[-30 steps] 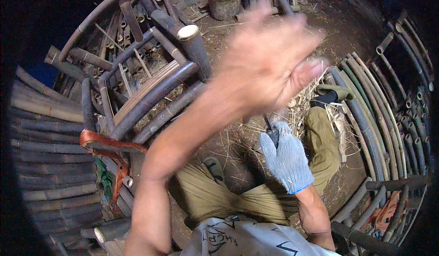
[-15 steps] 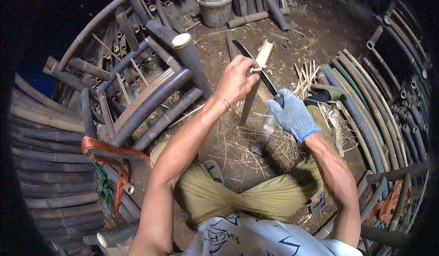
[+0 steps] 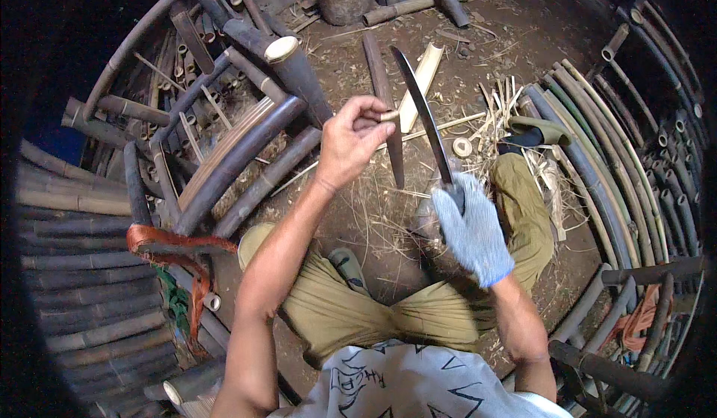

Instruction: The person constructs a bamboo frame, inserting thin bamboo rods into a thick bamboo base, and uses a large knife to whittle and sharpen the ends of bamboo strips.

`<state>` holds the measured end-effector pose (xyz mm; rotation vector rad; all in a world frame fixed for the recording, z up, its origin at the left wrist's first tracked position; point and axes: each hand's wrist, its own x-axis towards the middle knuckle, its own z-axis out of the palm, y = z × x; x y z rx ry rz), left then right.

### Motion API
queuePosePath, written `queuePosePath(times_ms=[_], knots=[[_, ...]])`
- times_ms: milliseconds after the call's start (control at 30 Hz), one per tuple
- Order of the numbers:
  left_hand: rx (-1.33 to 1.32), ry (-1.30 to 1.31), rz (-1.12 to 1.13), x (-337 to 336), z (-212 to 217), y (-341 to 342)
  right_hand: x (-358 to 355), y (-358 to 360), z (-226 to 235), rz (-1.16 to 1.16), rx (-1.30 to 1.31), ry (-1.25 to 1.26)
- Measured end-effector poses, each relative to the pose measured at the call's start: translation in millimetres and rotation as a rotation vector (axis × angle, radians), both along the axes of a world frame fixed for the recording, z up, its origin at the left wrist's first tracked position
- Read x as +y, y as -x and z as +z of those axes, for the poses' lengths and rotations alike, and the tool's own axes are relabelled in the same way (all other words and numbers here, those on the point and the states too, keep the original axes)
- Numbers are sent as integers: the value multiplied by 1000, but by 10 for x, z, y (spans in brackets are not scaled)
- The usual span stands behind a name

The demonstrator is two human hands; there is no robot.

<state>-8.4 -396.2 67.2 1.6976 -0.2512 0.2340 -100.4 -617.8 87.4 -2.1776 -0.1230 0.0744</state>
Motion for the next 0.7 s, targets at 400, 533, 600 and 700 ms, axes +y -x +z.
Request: queuePosePath(times_ms=[400,533,600,700], knots=[[-160,-38,-78,-85,-103,201,227,210,74,52,-166,57],[-146,-66,-61,-123,-62,227,238,242,28,30,-196,60],[-152,-87,-51,-135,-32,239,239,250,40,14,-218,63],[-165,-100,-48,-144,-51,239,228,253,36,12,-205,87]])
